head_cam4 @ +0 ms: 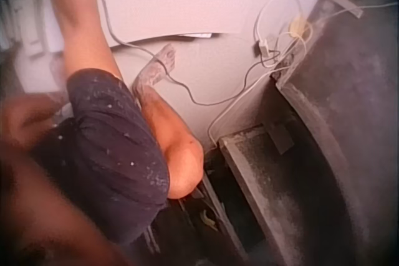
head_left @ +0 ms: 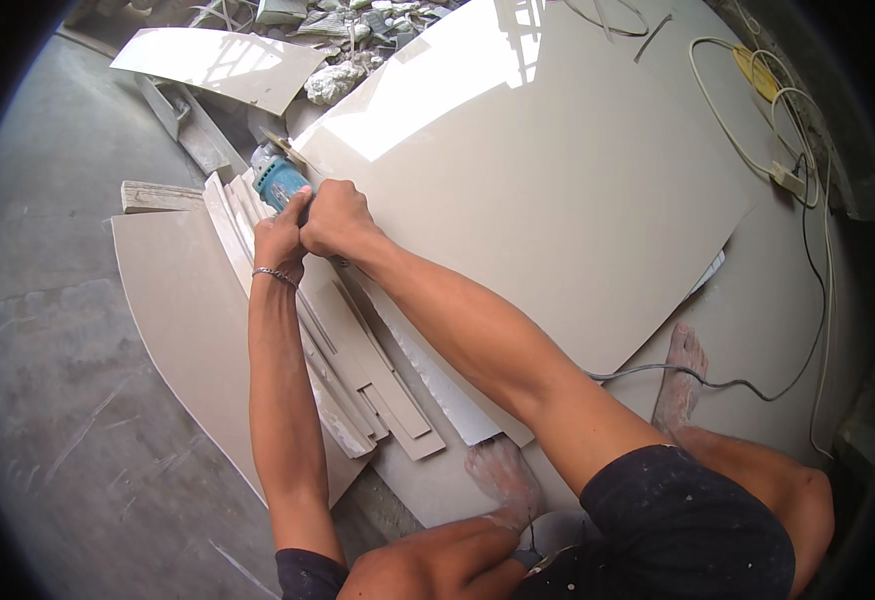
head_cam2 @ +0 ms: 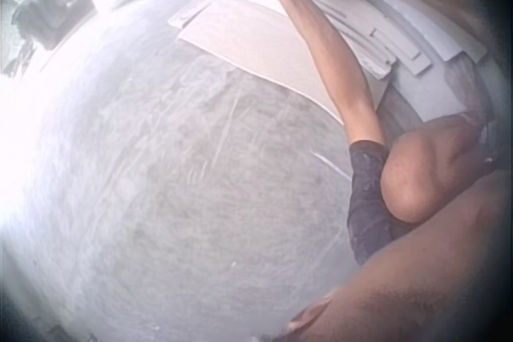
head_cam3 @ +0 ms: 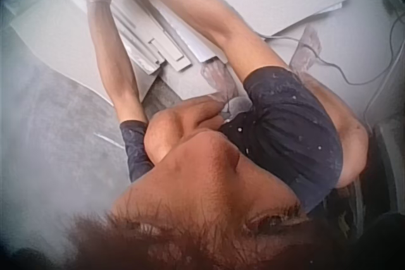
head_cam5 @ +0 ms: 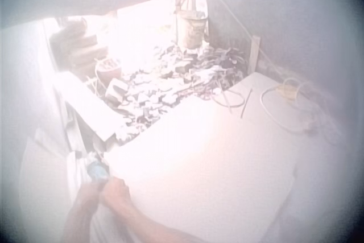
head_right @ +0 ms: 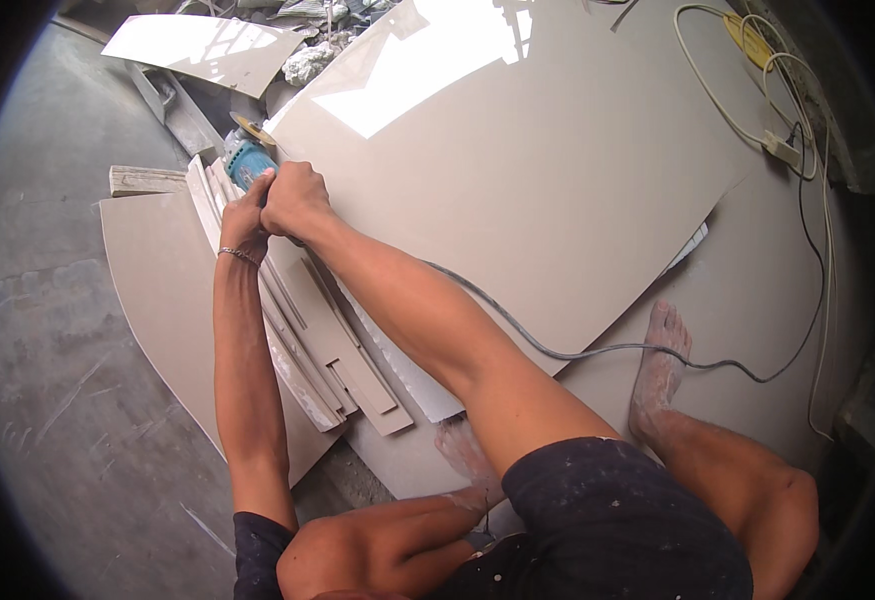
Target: The person uses an angle grinder to cut large ceramic tiles on the floor. They position the tiles, cut along straight lines, and then move the cut pieces aside. The person also carries a cut tile to another area where another worker is present.
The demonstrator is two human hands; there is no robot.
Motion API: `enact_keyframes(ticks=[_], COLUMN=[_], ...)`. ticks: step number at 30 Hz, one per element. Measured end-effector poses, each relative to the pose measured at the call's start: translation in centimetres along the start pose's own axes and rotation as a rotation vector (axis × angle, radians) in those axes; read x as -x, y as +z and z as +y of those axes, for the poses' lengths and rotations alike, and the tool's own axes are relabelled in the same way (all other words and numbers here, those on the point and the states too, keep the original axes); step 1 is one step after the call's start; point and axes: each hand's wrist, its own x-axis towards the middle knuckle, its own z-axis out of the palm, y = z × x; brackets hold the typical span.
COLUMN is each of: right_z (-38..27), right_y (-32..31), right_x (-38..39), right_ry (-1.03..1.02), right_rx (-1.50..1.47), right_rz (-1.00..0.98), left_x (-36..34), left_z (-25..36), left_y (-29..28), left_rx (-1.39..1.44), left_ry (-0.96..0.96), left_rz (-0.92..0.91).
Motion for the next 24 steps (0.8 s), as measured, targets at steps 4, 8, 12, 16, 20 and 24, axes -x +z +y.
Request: enact_keyframes(ticks=[4,8,12,16,20,24], right_z=[-0.18,-0.23,-0.08,0.01,0.11,0.19], right_y=[0.09,0.20,0.27,0.22,0.05,0.05], right_x=[-0.27,-0.49,-0.38,-0.24,-0.07,0.11], right_ry=[0.001,0.000,-0.008,0.010,0.002,0.001], right_rx=[0.028,0.024,0.013,0.011,0.009,0.013], right_rz=[0.004,-0.002,0.017,0.014,0.004,0.010], left_x=[-0.10,-0.12,-0.08,-0.04,0.11,0.47], left_z=[0.26,0.35,0.31,0.19,0.17,0.07], left_y=[0.03,0.09,0.07,0.04,0.16,0.32], left_rx=[-0.012,-0.015,-0.021,-0.040,-0.041,-0.023], left_ry=[-0.025,-0.018,-0.014,-0.023,-0.013,0.002], left_rz=[0.013,0.013,0.002,0.011,0.021,0.014])
